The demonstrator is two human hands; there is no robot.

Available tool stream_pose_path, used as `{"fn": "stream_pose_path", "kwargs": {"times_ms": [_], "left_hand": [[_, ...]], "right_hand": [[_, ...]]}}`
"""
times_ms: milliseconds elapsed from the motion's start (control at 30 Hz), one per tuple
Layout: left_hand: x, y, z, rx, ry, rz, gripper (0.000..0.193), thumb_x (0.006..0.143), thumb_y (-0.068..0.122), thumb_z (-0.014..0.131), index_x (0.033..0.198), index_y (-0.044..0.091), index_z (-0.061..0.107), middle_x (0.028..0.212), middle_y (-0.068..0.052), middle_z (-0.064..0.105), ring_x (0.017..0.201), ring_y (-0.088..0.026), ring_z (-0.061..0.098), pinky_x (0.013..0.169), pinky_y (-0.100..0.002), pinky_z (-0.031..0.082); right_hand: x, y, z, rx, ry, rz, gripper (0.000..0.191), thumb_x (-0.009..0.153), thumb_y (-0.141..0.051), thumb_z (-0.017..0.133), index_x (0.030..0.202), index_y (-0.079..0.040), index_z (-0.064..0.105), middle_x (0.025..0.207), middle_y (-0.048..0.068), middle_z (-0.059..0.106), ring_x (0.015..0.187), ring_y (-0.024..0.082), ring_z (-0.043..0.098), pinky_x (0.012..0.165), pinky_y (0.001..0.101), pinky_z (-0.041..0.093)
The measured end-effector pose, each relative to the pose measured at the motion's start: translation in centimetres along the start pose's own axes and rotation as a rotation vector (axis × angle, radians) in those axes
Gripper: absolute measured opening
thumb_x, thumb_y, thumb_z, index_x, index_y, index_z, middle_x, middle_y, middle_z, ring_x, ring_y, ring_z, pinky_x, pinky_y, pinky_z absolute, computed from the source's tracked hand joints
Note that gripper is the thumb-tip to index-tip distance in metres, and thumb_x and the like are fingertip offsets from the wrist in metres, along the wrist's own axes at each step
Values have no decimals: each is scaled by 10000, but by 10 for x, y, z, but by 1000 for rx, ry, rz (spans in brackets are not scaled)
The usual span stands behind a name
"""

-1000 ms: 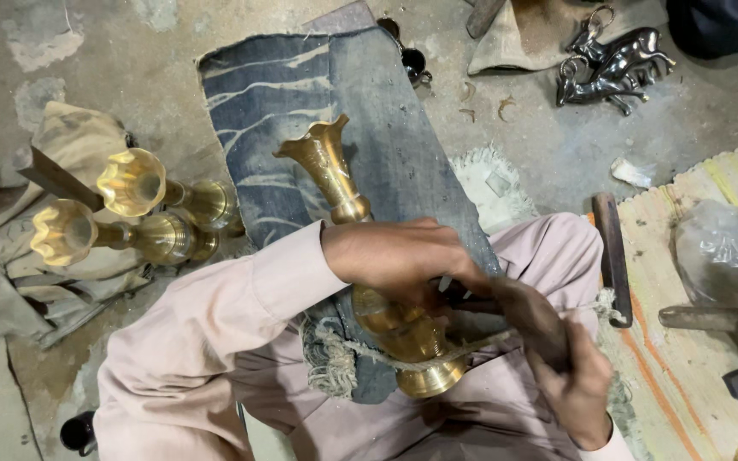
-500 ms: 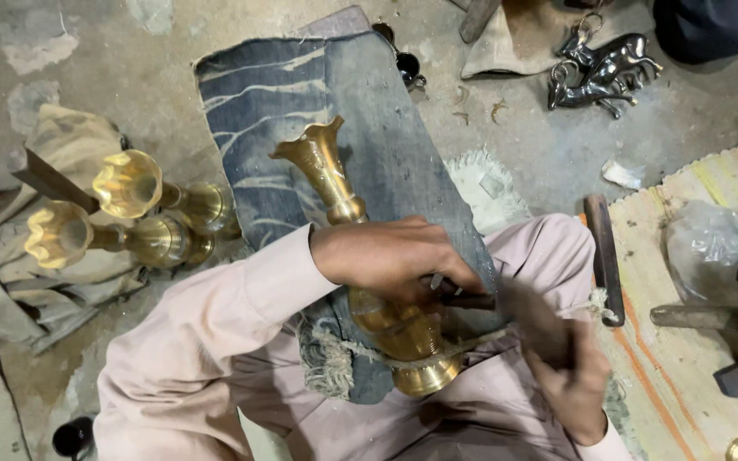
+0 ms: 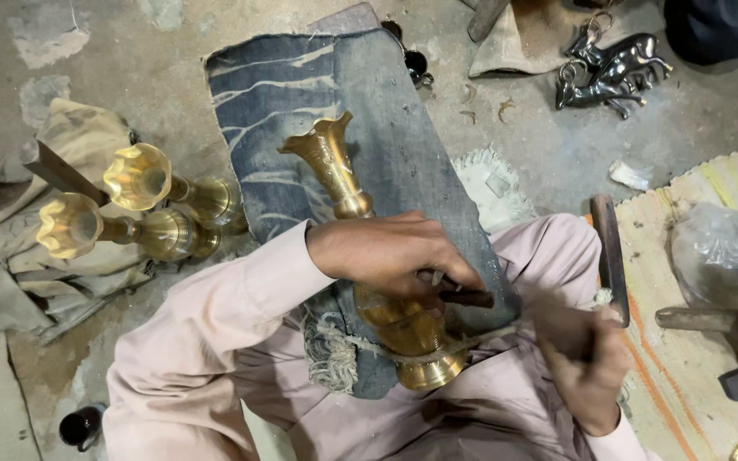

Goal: The person sits cross-legged on the floor with a brass vase held against a rope on a lap cushion. They hold a chisel against the vase surface and strike it with a wooden mallet to engrave decorative patterns, repositioning the chisel and rotating the vase to work new areas.

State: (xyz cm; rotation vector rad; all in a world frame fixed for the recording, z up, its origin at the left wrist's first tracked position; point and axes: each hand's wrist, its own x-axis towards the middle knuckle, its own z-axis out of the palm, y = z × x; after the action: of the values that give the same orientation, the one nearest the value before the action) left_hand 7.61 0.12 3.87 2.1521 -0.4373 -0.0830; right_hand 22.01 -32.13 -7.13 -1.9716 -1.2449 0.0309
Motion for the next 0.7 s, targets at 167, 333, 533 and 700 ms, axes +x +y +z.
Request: {"fn": "stream_pose_path", "kwargs": {"times_ms": [167, 333, 533, 700], "left_hand": [[-4, 2, -4, -59, -16, -62, 500, 827, 129, 761, 1321, 164, 690, 1179, -60, 775, 1056, -262, 735, 903, -379, 540], [-7, 2, -6, -107, 15, -41, 476, 840, 176, 789, 1303, 145, 684, 1214, -67, 763, 1088, -255, 734, 915, -376, 545], [-10, 2, -3, -63, 14, -79, 447, 849, 193, 781, 1284, 124, 703, 1219, -74, 759, 1113, -262, 714, 923, -398, 524], [-15, -3, -1, -52, 70, -62, 430, 885, 246, 776, 1290, 121, 703, 1240, -68, 761, 1107, -251, 731, 924, -392, 556]], "right_hand": [[8, 1, 0, 213, 25, 207, 299, 869, -8, 802, 1098, 60, 622, 843, 138, 676, 705, 205, 655, 650, 299, 518], [15, -1, -5, 344, 140, 314, 222, 923, 22, 759, 1081, 3, 604, 822, 118, 677, 668, 177, 653, 635, 266, 523], [22, 9, -9, -84, 115, -146, 706, 717, -42, 774, 1293, 169, 425, 905, 238, 643, 751, 320, 652, 667, 391, 517], [27, 16, -9, 73, -40, 8, 526, 831, -68, 806, 1292, -5, 561, 918, 155, 664, 786, 268, 666, 698, 370, 525]]}}
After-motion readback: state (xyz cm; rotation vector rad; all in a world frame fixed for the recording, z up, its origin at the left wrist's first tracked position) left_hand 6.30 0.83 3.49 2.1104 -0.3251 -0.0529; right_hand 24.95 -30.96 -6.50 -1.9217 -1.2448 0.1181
